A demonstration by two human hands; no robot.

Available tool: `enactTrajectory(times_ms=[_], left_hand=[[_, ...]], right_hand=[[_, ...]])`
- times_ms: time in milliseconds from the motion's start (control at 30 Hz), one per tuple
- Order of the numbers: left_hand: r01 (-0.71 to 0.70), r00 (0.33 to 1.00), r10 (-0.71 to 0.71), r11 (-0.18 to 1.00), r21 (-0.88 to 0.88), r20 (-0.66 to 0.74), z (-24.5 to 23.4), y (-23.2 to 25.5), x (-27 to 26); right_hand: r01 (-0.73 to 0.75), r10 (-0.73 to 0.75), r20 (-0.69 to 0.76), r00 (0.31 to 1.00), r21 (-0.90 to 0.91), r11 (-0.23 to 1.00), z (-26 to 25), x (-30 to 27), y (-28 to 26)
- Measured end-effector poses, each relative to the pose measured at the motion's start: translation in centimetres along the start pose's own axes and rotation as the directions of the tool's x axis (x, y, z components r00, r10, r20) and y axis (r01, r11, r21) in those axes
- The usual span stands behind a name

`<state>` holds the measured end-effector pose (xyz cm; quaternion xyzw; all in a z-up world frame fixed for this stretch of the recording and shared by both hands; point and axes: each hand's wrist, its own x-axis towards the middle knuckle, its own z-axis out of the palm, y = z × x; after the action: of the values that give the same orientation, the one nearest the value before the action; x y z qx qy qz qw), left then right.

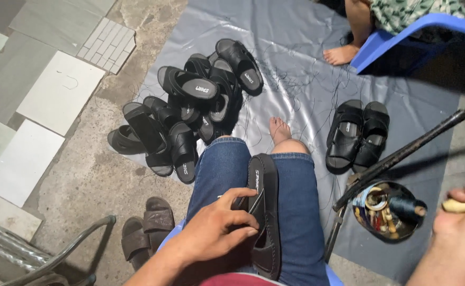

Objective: Hand-stitching the sole of a black sandal to repair it.

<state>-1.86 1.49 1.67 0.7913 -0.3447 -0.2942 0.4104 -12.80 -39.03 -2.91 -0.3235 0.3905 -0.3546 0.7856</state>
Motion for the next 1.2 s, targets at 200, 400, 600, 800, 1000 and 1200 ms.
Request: enactTrajectory(times_ms=[200,400,600,800,1000,1200], left_hand=[[0.065,0.990,-0.088,0.979,0.193,0.112,-1.6,-0.9,0.8],[0.053,0.944,-0.169,0.925,0.377,0.282,-2.2,-2.1,0.9],[-0.182,0.983,0.003,0.122,-0.976,-0.183,-3.0,-4.2,-0.3],[0.315,0.947,-0.230,0.804,-0.504,0.226,-2.8,-1.6,2.1],[0.235,0.935,-0.271,0.957,0.172,0.227,-1.2,-1.9,3.6],[0.421,0.894,-0.440,0.890,0.177,0.085,0.1,-1.3,4.7]], right_hand=[[0.733,0.119,0.738,0.664,-0.675,0.092,7.6,-12.0,6.5],[0.906,0.280,0.894,0.349,-0.398,0.141,7.3,-14.1,9.9],[0.731,0.416,0.706,0.573,-0.670,0.131,7.2,-13.7,10.2],[0.723,0.450,0.687,0.571,-0.680,0.121,7.3,-13.5,10.1],[0.717,0.388,0.756,0.527,-0.641,0.275,7.3,-13.5,10.2],[0.808,0.302,0.845,0.441,-0.521,0.277,7.0,-13.3,11.0]])
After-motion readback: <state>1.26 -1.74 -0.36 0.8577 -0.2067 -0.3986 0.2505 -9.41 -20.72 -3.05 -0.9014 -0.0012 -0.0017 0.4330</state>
